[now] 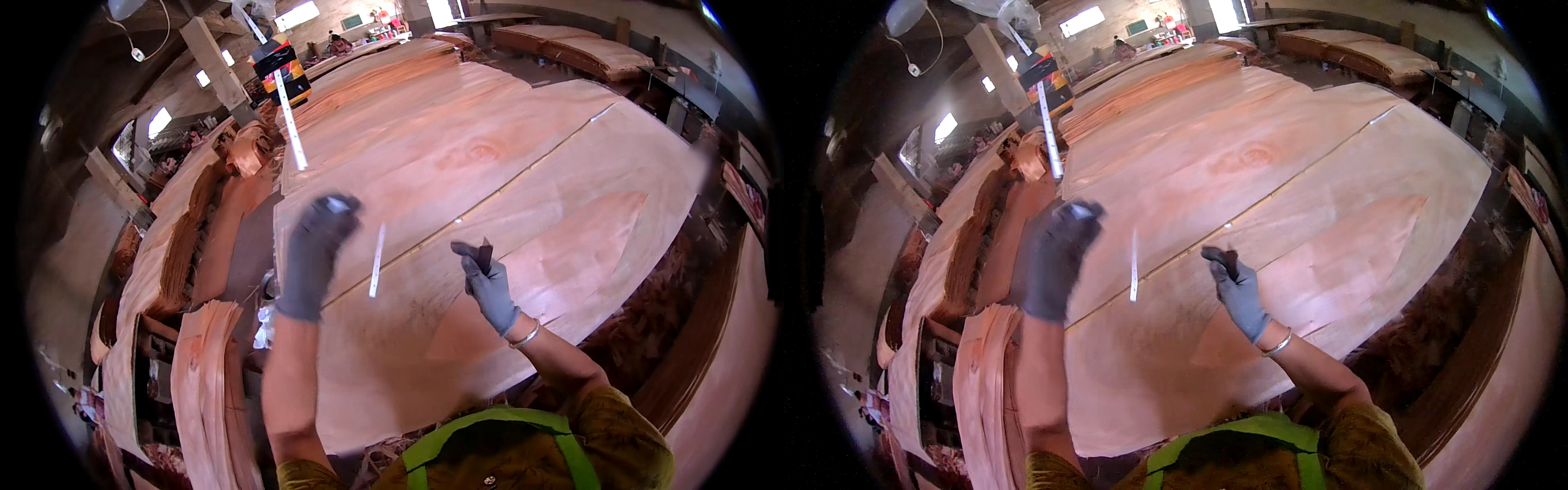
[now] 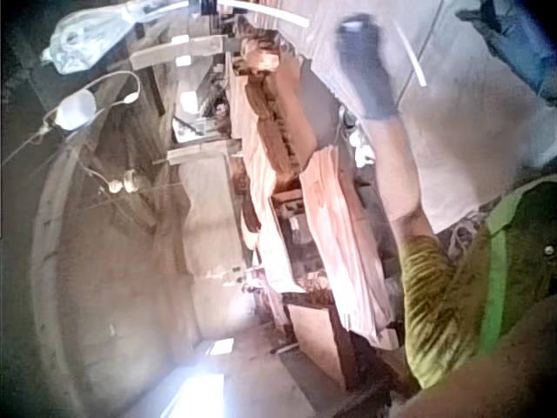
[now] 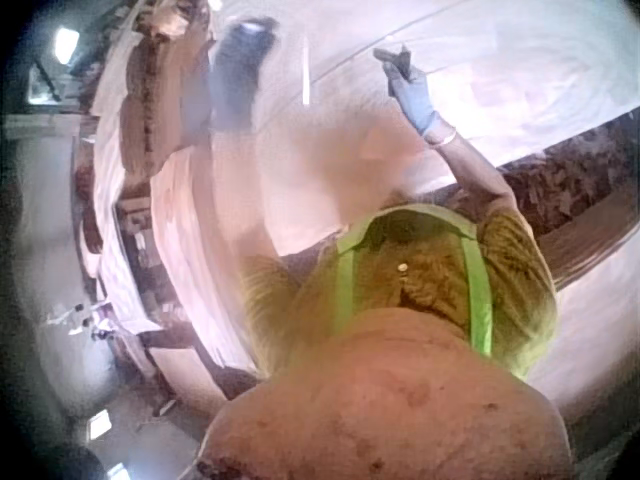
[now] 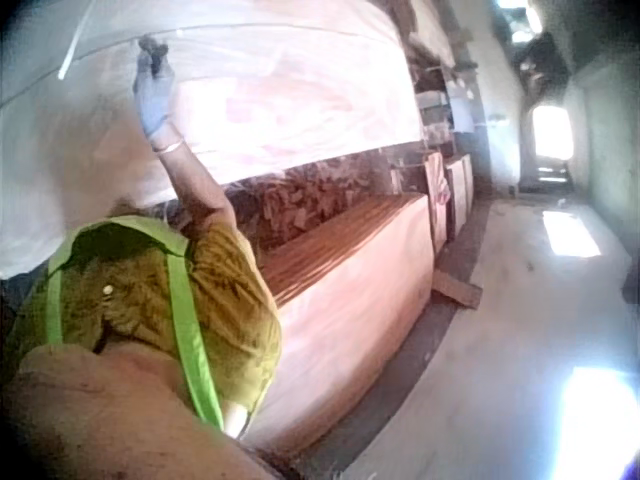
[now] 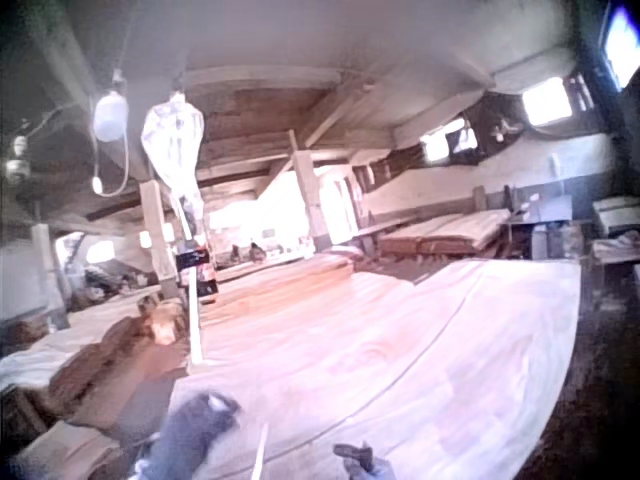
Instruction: The person measures and cuts large sheets of wood veneer using a small knife and a ruler, then moves the processed sheets from a stack to a separate table or pile.
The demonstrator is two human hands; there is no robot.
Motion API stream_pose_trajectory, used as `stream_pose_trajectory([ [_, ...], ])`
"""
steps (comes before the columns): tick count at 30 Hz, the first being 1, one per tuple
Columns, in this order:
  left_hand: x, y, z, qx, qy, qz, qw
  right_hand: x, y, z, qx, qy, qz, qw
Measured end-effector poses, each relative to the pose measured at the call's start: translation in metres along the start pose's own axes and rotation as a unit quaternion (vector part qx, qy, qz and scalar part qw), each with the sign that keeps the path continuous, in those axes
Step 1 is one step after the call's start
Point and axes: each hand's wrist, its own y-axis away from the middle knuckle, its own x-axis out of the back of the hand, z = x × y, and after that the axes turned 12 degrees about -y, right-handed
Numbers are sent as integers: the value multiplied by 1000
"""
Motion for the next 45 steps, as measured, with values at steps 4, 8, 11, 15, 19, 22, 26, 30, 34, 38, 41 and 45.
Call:
stream_pose_trajectory([
  [4, -61, 90, -28, 120, 17, -7, 993, -36, 33, -40, 254, 172, -102, 946],
  [8, -78, 157, -35, 106, -23, 42, 993, -12, 83, -24, 121, 201, -200, 951],
  [11, -52, 197, -74, 173, -25, 96, 980, 9, 124, 11, -110, 139, -228, 957],
  [15, -19, 235, -142, 263, -60, 110, 957, 41, 168, 51, -310, 102, -229, 917],
  [19, -1, 239, -215, 303, -141, 18, 942, 41, 205, 115, -400, 40, -123, 908],
  [22, 12, 241, -289, 289, -202, -14, 936, 28, 207, 139, -431, 63, -17, 900],
  [26, 2, 207, -337, 98, -399, -91, 907, 37, 207, 173, -413, 53, 134, 899],
  [30, -10, 179, -380, 30, -401, -117, 908, 53, 196, 198, -358, 134, 186, 905],
  [34, -15, 170, -388, 15, -487, -134, 863, 54, 179, 217, -370, 193, 223, 881],
  [38, -9, 176, -377, -120, -544, -110, 823, 50, 172, 221, -357, 202, 246, 878],
  [41, -3, 198, -368, -263, -603, -316, 683, 49, 170, 219, -347, 194, 241, 886],
  [45, -6, 206, -356, -238, -620, -381, 643, 49, 175, 209, -333, 136, 207, 910],
])
